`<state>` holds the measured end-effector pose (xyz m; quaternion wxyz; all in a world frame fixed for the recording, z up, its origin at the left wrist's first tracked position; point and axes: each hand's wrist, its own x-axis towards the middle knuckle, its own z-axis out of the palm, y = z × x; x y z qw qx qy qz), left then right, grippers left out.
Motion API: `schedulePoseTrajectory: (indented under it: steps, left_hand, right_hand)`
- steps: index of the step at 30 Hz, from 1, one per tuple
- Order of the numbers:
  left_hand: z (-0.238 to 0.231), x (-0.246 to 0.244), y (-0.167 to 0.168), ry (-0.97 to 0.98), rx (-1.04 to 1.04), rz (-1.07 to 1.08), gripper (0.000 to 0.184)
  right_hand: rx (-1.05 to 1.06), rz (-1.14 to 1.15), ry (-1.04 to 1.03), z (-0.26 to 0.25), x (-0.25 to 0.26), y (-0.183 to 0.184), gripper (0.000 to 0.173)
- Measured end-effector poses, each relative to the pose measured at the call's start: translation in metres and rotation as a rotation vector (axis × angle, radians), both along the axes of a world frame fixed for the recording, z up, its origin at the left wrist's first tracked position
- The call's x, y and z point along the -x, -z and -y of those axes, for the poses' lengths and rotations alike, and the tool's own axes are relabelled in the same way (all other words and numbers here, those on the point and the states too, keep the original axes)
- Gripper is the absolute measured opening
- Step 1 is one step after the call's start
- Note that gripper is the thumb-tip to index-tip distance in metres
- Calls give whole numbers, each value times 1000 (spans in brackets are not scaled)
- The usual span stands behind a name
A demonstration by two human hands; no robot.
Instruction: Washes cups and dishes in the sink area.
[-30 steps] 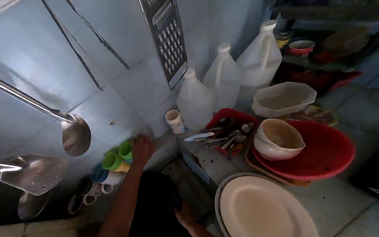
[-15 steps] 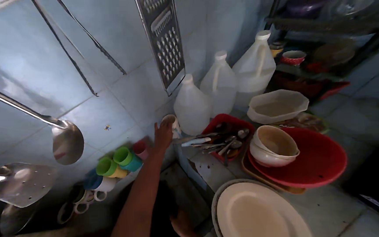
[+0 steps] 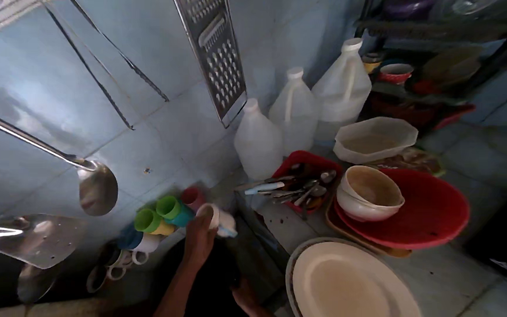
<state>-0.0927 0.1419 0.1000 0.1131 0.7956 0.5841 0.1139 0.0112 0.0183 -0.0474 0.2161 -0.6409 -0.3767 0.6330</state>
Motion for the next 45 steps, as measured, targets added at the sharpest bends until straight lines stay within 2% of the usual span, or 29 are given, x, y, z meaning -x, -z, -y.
schedulePoseTrajectory:
  steps: [2, 5, 9, 11, 13, 16, 17, 19, 21, 23, 25, 29, 31, 34, 39, 41, 45]
  left_hand:
    - [34, 30, 20, -77, 78, 89, 53]
    - [72, 70, 49, -250, 368, 106, 58]
    - [97, 101, 92, -193, 723, -326, 49]
    - [102, 105, 114, -121, 784, -434, 42]
    - [100, 109, 135, -131, 718, -420, 39]
    - [94, 116, 165, -321, 497, -241, 41]
    - [94, 119, 174, -414, 449, -159, 49]
    - [100, 122, 190, -597, 448, 15, 80]
    - [115, 121, 199, -693, 544, 45, 100]
    - [131, 117, 205, -749, 594, 26, 102]
    - [141, 114, 207, -866, 620, 95, 103]
    - [147, 119, 197, -1104, 572, 442, 95]
    - [141, 129, 205, -1179, 543, 504, 92]
    - [112, 143, 209, -1157, 552, 350, 94]
    - [61, 149, 200, -924, 485, 173, 94]
    - [56, 142, 195, -876, 350, 238, 99]
    - [70, 129, 182, -889, 124, 576, 116]
  right_hand:
    - [-8, 15, -9, 0, -1, -2, 53]
    - [-6, 9, 0, 1, 0, -3, 51]
    - [23, 80, -49, -1, 0, -2, 54]
    - [24, 98, -54, -2, 2, 0, 54]
    - [26, 100, -51, -3, 1, 1, 50]
    - [31, 102, -53, -2, 0, 4, 48]
    - [28, 98, -50, -2, 1, 6, 47]
    - [30, 72, -39, -2, 2, 8, 48]
    - [39, 38, -8, -3, 3, 4, 47]
    - [57, 43, 4, -6, 3, 3, 46]
    - [38, 41, 35, -7, 1, -3, 43]
    - [-83, 6, 77, -2, 2, -17, 38]
    - [-165, -4, 93, -1, 1, -15, 36]
    - [-178, -16, 124, -1, 1, -10, 34]
    - [-100, 22, 125, -4, 2, -1, 39]
    - [-59, 31, 129, -5, 2, 1, 39]
    - [10, 21, 140, -5, 6, 3, 43]
